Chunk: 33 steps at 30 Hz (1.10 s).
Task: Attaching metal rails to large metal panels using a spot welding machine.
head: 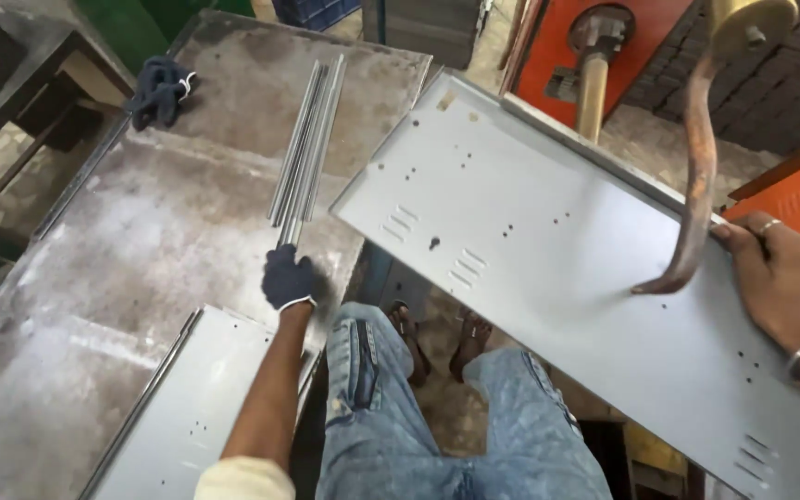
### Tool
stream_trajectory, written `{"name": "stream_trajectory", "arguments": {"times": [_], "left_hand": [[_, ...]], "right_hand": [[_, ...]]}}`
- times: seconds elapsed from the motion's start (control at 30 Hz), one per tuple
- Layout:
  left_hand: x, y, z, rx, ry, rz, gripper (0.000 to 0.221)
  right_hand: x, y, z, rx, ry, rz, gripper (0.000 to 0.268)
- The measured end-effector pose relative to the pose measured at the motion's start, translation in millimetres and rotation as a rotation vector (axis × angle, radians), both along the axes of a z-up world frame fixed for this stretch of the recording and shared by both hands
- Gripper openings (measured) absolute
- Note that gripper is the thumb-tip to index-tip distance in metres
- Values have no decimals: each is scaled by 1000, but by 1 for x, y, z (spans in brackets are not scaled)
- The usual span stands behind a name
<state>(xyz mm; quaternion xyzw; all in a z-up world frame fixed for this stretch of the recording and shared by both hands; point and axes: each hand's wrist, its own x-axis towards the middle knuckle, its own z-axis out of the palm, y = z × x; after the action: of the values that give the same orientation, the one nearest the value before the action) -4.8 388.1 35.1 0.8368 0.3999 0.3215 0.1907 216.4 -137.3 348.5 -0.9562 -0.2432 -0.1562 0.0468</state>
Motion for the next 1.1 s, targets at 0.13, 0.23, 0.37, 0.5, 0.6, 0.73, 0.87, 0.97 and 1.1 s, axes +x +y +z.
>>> {"name": "stream_trajectory", "arguments": {"times": [0.13, 0.23, 0.37, 0.5, 0.6, 0.73, 0.87, 0.97, 1.1], "left_hand": [[12, 31, 5, -58, 470, 100, 26], [23, 46, -22, -28, 528, 61, 27], [22, 47, -38, 201, 575, 33, 27], [55, 51, -11, 201, 461, -41, 19], [91, 63, -9, 214, 383, -54, 24], [131, 96, -63, 10, 490, 99, 29], [114, 68, -30, -322, 515, 66, 36], [56, 51, -84, -823, -199, -98, 22], [-41, -3, -61, -391, -9, -639, 18]], "right_hand": [[-7, 16, 14, -26, 193, -176, 33], [-3, 15, 9, -46, 168, -136, 33], [-9, 30, 19, -2, 231, -178, 34], [0, 25, 9, -38, 249, -171, 31], [22, 3, -17, 7, 232, -149, 29], [35, -13, -33, 121, 321, -127, 28], [25, -3, -20, -52, 333, -271, 33], [26, -9, -18, -5, 71, -12, 24], [48, -13, -26, 50, 64, 64, 26]]}}
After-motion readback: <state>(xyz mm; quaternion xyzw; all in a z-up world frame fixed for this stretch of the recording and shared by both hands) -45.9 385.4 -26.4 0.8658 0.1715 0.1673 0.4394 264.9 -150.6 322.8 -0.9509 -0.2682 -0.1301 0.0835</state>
